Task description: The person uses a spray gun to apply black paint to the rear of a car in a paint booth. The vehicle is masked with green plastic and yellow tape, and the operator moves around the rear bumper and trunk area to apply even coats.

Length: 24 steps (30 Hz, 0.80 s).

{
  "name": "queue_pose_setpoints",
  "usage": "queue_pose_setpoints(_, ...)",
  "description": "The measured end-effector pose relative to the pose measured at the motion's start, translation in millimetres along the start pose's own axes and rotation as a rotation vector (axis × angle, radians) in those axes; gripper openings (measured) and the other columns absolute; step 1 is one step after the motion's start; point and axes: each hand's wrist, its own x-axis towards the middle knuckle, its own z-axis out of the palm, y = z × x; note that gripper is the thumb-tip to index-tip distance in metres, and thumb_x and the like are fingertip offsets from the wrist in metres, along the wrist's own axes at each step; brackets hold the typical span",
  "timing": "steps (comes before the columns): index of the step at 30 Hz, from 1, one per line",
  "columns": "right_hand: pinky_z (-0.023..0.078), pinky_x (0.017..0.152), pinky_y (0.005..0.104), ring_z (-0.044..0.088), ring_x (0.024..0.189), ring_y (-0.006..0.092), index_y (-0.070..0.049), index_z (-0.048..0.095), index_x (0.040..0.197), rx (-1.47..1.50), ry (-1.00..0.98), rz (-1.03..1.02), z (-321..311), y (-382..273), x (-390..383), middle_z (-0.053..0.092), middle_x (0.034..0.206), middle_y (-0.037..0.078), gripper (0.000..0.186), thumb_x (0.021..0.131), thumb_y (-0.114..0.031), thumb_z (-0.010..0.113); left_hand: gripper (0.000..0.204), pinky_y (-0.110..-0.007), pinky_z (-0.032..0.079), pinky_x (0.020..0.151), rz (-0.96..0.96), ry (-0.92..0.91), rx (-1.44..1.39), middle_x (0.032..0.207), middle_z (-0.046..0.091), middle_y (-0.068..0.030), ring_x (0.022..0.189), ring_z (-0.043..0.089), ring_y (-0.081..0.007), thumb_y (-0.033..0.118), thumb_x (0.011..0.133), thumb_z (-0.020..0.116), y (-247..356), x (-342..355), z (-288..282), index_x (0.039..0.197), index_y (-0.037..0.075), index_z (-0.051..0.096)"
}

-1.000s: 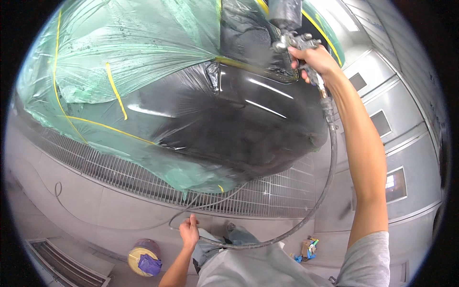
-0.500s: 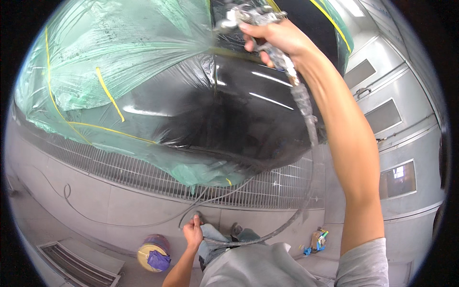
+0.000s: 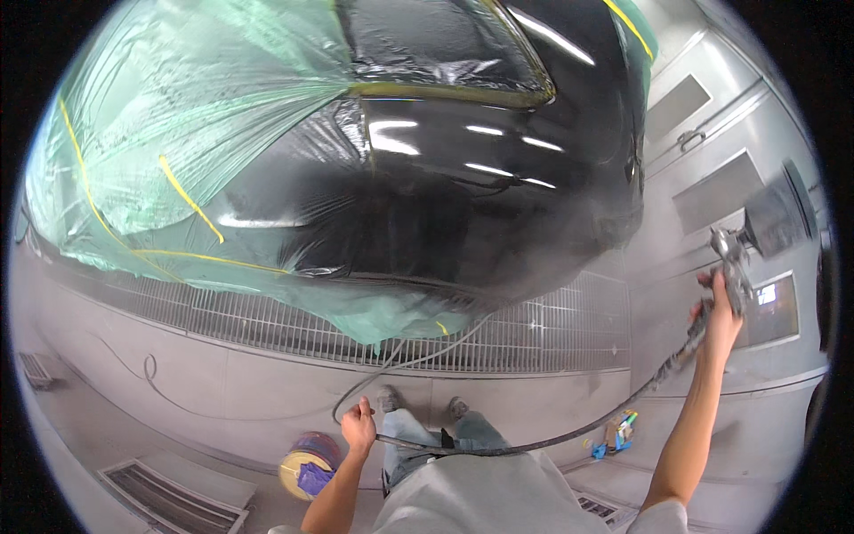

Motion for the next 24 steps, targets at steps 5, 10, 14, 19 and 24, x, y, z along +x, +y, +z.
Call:
queue_pose_setpoints(5,0.044,0.048,0.0255,0.055,0.056,0.0099,-0.006,0.062,0.121,0.188,0.051,0.101,-50.8,81.5,-28.0,0.071,0.111,0.012,0.025,0.106,-0.026,0.059,0.061,-0.046,0.054,0.079,-0.018,-0.020,0.202,0.075,0.073,-0.0193,0.079,0.072,-0.0367,0.056,0.100,0.052,-23.2,4.5,2.3,0.082,0.004,0.079)
queue_pose_setpoints(10,0.044,0.050,0.0256,0.055,0.059,0.0103,-0.006,0.058,0.126,0.277,0.054,0.173,-62.5,146.2,-38.4,0.069,0.119,0.013,0.028,0.108,-0.027,0.055,0.061,-0.045,0.055,0.078,-0.164,-0.009,0.228,0.075,0.072,-0.0202,0.078,0.072,-0.0354,0.056,0.098,0.055,-27.5,-0.2,1.0,0.080,0.003,0.079)
queue_pose_setpoints(14,0.043,0.052,0.0252,0.054,0.060,0.0099,-0.004,0.055,0.134,0.368,-0.045,0.158,-72.2,206.6,-22.2,0.068,0.122,0.012,0.034,0.108,-0.027,0.054,0.057,-0.044,0.055,0.076,-0.196,0.065,0.116,0.071,0.072,-0.0169,0.075,0.072,-0.0306,0.051,0.097,0.058,-22.4,-28.1,8.0,0.081,0.001,0.078)
queue_pose_setpoints(19,0.043,0.052,0.0249,0.053,0.060,0.0099,-0.002,0.051,0.144,0.472,-0.087,0.223,-77.5,290.9,29.3,0.066,0.126,0.014,0.043,0.108,-0.025,0.054,0.053,-0.040,0.053,0.072,-0.301,0.175,0.153,0.071,0.072,-0.0128,0.073,0.070,-0.0245,0.049,0.096,0.064,-30.9,-71.1,50.1,0.082,0.000,0.079)
queue_pose_setpoints(24,0.042,0.055,0.0259,0.053,0.063,0.0089,-0.003,0.057,0.136,0.540,-0.099,0.296,-86.7,379.5,102.5,0.068,0.124,0.008,0.038,0.108,-0.028,0.056,0.053,-0.039,0.052,0.071,-0.371,0.309,0.137,0.069,0.070,-0.0109,0.070,0.065,-0.0219,0.051,0.095,0.066,-15.0,-160.8,123.9,0.080,0.002,0.079)
